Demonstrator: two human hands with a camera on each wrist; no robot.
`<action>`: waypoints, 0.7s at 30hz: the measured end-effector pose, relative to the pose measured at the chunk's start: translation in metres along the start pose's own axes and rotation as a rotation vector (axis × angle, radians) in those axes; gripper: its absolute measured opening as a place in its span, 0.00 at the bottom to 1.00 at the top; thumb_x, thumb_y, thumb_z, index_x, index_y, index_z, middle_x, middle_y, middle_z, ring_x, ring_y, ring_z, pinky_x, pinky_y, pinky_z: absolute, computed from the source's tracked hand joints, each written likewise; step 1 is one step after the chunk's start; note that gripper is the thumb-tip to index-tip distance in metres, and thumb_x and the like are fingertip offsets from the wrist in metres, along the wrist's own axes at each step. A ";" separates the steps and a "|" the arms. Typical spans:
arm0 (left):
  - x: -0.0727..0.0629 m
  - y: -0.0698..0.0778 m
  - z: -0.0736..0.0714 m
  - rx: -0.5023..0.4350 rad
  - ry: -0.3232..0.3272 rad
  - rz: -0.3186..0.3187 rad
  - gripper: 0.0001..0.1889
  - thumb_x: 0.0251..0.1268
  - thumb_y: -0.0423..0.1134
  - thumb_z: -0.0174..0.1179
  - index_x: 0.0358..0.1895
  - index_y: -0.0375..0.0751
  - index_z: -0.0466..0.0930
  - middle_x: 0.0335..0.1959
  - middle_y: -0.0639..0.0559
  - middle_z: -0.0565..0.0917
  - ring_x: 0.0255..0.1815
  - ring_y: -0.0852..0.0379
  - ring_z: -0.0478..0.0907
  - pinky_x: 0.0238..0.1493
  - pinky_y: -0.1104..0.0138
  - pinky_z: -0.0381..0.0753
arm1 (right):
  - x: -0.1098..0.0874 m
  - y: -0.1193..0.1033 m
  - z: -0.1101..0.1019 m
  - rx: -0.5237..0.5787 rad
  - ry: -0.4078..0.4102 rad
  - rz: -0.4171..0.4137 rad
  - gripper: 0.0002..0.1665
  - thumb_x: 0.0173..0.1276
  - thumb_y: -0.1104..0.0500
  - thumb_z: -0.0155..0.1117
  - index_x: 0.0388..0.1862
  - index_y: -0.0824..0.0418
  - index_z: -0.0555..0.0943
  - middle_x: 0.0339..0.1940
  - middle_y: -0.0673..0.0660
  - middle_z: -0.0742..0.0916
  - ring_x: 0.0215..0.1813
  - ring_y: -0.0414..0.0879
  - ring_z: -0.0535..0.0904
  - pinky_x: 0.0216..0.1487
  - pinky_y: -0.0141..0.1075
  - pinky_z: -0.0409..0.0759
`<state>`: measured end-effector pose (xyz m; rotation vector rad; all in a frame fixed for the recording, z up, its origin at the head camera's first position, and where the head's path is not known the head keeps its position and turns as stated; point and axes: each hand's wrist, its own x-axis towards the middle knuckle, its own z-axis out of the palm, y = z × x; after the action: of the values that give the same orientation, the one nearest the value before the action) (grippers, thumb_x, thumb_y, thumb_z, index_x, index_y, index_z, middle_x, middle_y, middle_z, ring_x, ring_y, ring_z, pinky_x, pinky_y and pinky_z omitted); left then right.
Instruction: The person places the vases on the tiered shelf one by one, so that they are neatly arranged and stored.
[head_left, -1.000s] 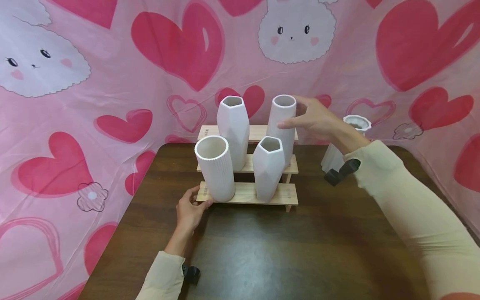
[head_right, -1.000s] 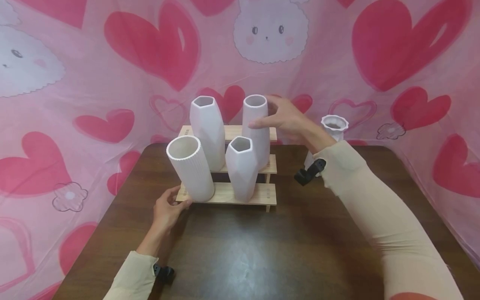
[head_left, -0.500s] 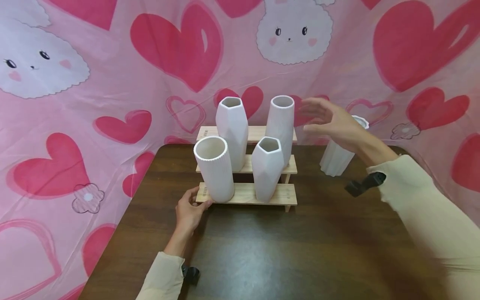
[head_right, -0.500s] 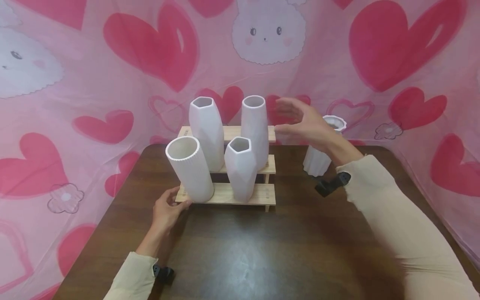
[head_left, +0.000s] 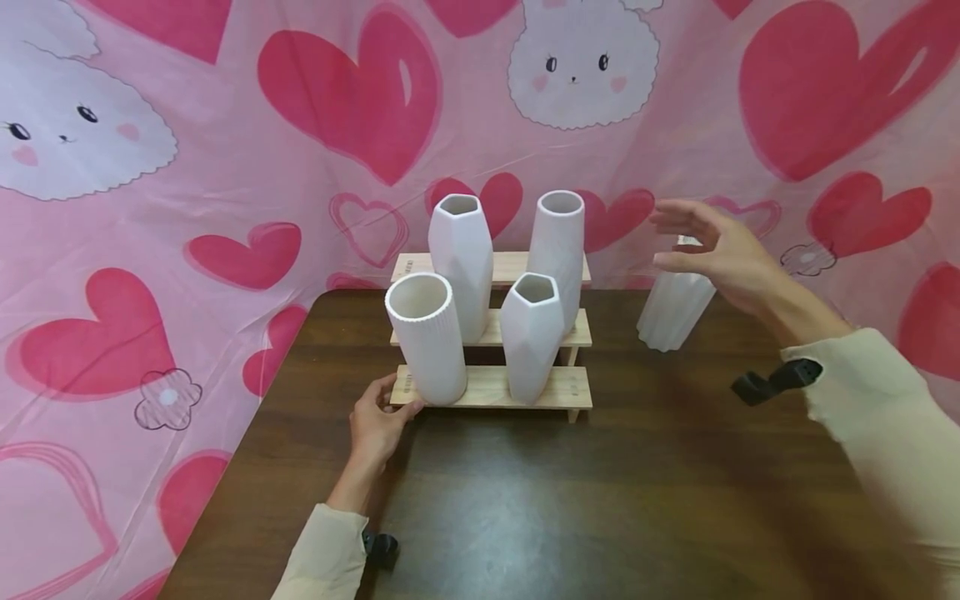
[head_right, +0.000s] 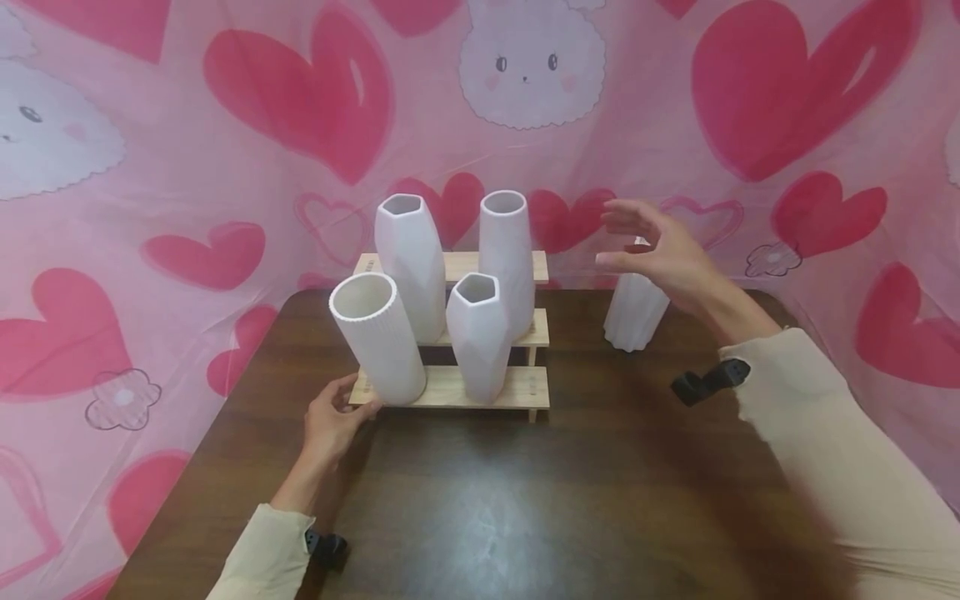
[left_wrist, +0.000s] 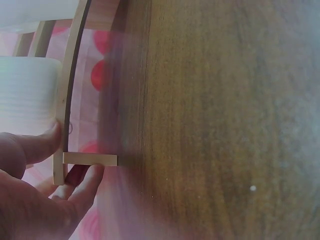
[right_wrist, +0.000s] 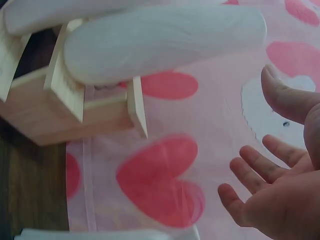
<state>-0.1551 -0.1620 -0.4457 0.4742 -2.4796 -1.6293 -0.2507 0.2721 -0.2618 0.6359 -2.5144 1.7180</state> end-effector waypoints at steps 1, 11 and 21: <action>0.000 0.000 0.000 0.001 0.000 -0.003 0.32 0.52 0.31 0.72 0.63 0.38 0.72 0.47 0.35 0.81 0.39 0.47 0.80 0.31 0.72 0.78 | -0.002 0.001 -0.003 -0.014 0.020 0.001 0.37 0.63 0.69 0.65 0.70 0.53 0.67 0.64 0.51 0.74 0.62 0.42 0.68 0.54 0.25 0.69; 0.001 0.001 -0.001 -0.001 -0.001 0.003 0.32 0.52 0.30 0.71 0.63 0.38 0.72 0.47 0.35 0.82 0.38 0.47 0.80 0.31 0.72 0.78 | -0.017 0.018 -0.032 -0.208 0.242 0.118 0.38 0.63 0.60 0.69 0.70 0.45 0.67 0.62 0.49 0.72 0.56 0.43 0.66 0.46 0.22 0.68; 0.000 -0.001 0.000 -0.005 0.005 0.012 0.32 0.51 0.30 0.72 0.63 0.37 0.72 0.46 0.35 0.82 0.38 0.47 0.80 0.30 0.72 0.78 | -0.022 0.049 -0.051 -0.312 0.265 0.238 0.55 0.61 0.50 0.70 0.79 0.48 0.47 0.77 0.64 0.54 0.75 0.63 0.48 0.69 0.62 0.49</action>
<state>-0.1552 -0.1623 -0.4462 0.4611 -2.4695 -1.6280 -0.2579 0.3397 -0.2904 0.0851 -2.6594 1.3111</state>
